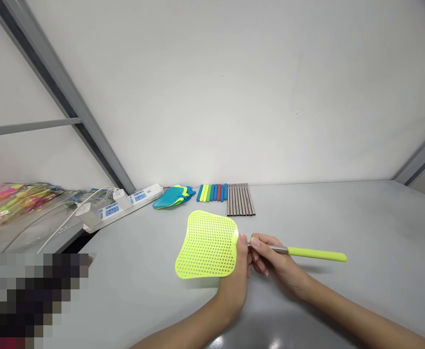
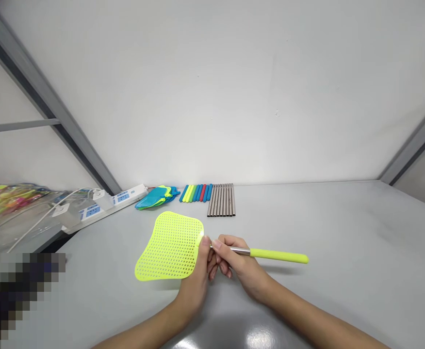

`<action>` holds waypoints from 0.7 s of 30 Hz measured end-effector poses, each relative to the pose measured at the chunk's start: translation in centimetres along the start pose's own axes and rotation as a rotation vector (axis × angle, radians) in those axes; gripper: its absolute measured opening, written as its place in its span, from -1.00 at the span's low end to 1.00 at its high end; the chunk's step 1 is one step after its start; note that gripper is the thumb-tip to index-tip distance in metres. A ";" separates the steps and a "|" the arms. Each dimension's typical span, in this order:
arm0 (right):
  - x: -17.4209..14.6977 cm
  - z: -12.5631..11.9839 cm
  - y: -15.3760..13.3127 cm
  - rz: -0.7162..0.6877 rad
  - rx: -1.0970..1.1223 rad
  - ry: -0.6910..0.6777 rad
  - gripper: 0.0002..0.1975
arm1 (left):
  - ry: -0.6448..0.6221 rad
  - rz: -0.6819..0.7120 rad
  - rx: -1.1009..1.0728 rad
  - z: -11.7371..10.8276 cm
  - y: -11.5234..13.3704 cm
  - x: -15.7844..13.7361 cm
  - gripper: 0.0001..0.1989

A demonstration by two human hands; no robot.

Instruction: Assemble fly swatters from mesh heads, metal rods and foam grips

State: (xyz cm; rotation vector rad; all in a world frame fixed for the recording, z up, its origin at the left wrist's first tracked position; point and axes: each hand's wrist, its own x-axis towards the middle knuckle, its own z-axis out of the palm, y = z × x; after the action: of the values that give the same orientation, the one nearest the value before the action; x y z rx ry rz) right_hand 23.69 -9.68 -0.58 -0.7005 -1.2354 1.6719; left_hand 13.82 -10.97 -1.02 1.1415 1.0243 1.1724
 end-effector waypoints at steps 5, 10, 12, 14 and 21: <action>0.0 0.0 0.2 0.041 -0.063 0.033 -0.64 | -0.050 0.005 -0.031 -0.1 -0.5 -0.1 -0.57; -0.2 0.1 0.1 0.040 -0.132 0.035 -0.60 | -0.035 0.019 -0.047 0.0 -1.0 -0.4 -0.56; -0.2 0.1 0.2 0.025 -0.122 0.042 -0.58 | -0.018 0.045 -0.020 0.1 -0.9 -0.5 -0.60; -0.1 0.1 0.3 0.016 -0.089 0.053 -0.55 | 0.009 0.069 0.028 0.1 -0.6 -0.6 -0.64; 0.1 0.4 1.0 0.088 0.135 0.123 -0.56 | 0.074 0.045 0.179 -0.1 -0.1 -0.3 -0.68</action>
State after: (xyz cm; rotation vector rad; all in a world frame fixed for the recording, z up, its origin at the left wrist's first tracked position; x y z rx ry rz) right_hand 22.96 -9.83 -1.33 -0.7718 -1.0083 1.7391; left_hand 13.66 -11.22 -1.09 1.2741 1.1842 1.1840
